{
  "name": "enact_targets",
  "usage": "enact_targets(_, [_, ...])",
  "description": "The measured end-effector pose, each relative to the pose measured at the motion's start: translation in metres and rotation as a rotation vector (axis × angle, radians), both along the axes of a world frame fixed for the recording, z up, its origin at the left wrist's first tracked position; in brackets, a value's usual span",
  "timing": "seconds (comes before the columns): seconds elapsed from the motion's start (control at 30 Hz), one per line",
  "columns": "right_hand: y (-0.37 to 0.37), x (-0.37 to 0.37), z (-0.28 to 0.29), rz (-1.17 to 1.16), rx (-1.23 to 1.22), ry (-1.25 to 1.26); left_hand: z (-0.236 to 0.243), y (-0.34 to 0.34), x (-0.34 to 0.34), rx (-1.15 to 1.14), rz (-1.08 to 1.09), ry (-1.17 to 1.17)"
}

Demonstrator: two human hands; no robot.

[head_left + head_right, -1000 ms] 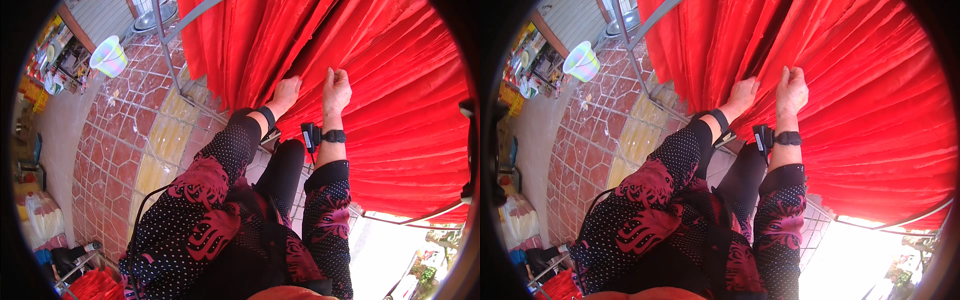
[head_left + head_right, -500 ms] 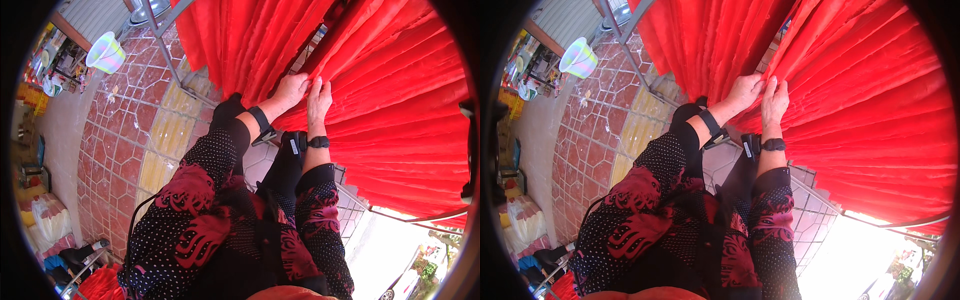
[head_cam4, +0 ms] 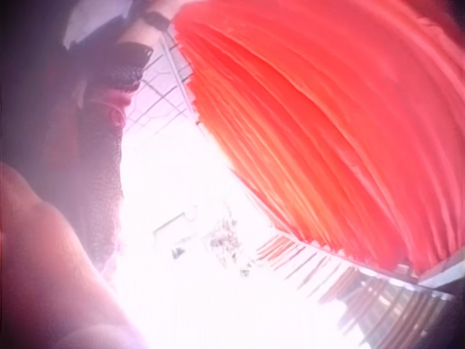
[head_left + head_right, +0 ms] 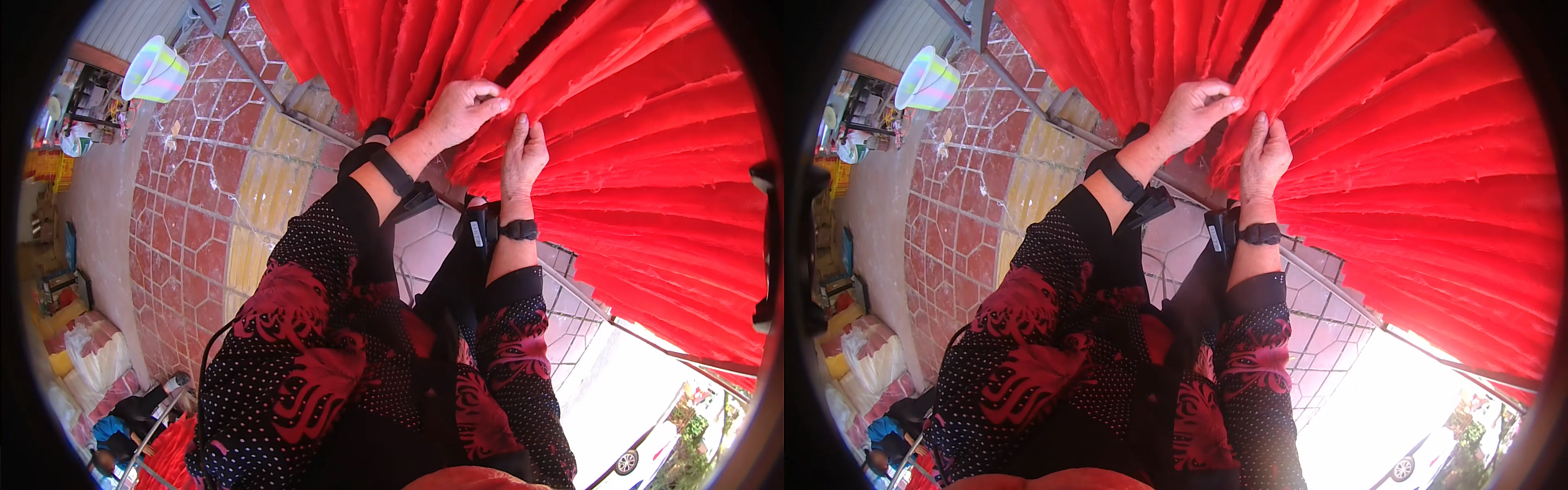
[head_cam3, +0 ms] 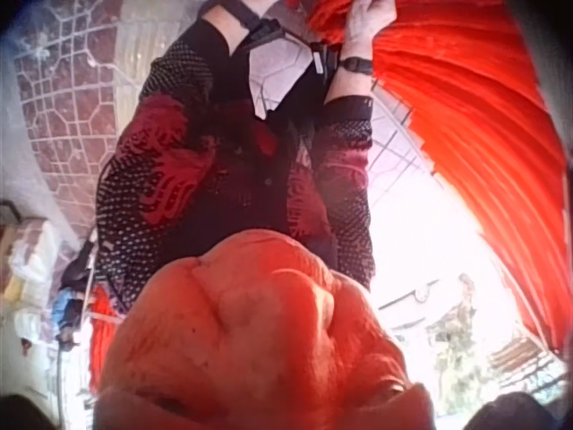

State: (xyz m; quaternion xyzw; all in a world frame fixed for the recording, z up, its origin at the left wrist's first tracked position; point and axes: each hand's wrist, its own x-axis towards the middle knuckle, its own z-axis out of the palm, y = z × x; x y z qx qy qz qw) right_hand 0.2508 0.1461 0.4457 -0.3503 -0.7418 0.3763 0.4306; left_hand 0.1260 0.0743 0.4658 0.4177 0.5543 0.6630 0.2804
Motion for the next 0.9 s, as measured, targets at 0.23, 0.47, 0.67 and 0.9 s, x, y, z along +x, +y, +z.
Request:
enact_targets(0.23, [0.005,0.008,-0.026,-0.006,-0.127,0.074,-0.020,0.004,-0.018,0.201,0.108,-0.420])
enact_targets(0.47, [0.009,0.013,-0.037,0.022,-0.193,0.187,-0.023,0.014,-0.022,0.248,0.213,-0.370])
enact_targets(0.67, [0.003,0.008,-0.033,0.048,-0.225,0.171,-0.016,0.019,-0.012,0.264,0.105,-0.380])
enact_targets(0.9, [0.004,0.003,-0.032,0.011,-0.191,0.139,-0.035,0.018,-0.018,-0.344,0.240,0.116])
